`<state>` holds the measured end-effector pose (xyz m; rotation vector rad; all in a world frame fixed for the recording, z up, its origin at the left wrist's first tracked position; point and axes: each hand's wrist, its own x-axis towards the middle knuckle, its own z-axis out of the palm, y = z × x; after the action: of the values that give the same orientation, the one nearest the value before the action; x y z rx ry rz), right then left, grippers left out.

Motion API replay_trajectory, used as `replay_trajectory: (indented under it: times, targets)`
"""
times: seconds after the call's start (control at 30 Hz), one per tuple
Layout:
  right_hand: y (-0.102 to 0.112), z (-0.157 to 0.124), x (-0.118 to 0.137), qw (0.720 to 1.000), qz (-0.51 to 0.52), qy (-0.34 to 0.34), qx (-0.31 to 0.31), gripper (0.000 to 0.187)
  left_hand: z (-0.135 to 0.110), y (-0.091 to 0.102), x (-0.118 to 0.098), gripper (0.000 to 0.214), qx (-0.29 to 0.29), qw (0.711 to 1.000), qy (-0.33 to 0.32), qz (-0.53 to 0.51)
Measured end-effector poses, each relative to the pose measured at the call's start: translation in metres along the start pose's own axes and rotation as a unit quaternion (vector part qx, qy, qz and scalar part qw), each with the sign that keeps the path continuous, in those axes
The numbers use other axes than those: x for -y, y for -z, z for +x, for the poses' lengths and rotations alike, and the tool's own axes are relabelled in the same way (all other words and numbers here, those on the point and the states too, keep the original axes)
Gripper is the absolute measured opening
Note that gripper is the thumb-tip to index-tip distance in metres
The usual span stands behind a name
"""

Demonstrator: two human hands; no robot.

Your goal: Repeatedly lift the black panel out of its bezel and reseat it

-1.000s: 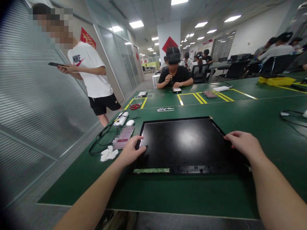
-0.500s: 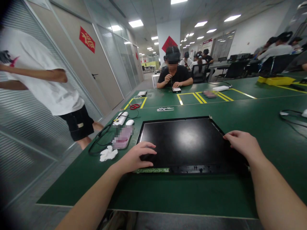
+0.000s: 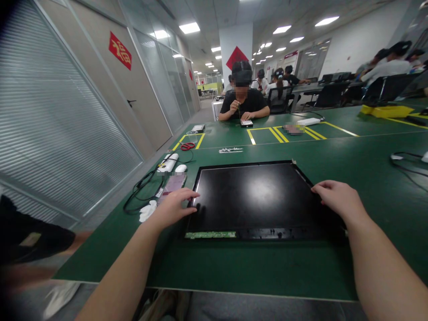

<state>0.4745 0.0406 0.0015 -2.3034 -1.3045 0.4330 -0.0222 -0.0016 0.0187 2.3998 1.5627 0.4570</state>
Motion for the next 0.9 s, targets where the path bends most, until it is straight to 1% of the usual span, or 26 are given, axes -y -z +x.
replay_trajectory:
  times: [0.1,0.27,0.43,0.63,0.77,0.9]
  targets:
    - [0.000,-0.001,0.001,1.000,-0.004,-0.007,0.007,0.032,-0.001,0.004,0.003,0.040,0.005,1.000,0.025,0.006]
    - [0.003,-0.002,0.004,1.000,-0.013,-0.019,0.012,0.033,-0.003,0.006,0.000,0.045,0.029,0.999,0.022,0.013]
    - [0.004,-0.003,0.004,1.000,-0.007,-0.021,0.014,0.032,-0.007,0.013,-0.006,0.064,0.064,0.996,0.036,0.042]
    - [0.003,-0.003,0.005,0.999,0.000,-0.030,0.010,0.031,-0.014,0.021,-0.014,0.083,0.115,0.992,0.020,0.036]
    - [0.003,-0.003,0.005,0.999,-0.004,-0.028,0.015,0.031,-0.016,0.022,-0.017,0.083,0.122,0.992,0.006,0.027]
    - [0.000,-0.002,0.001,1.000,0.006,-0.003,-0.004,0.029,-0.018,0.022,-0.015,0.081,0.126,0.992,-0.015,0.016]
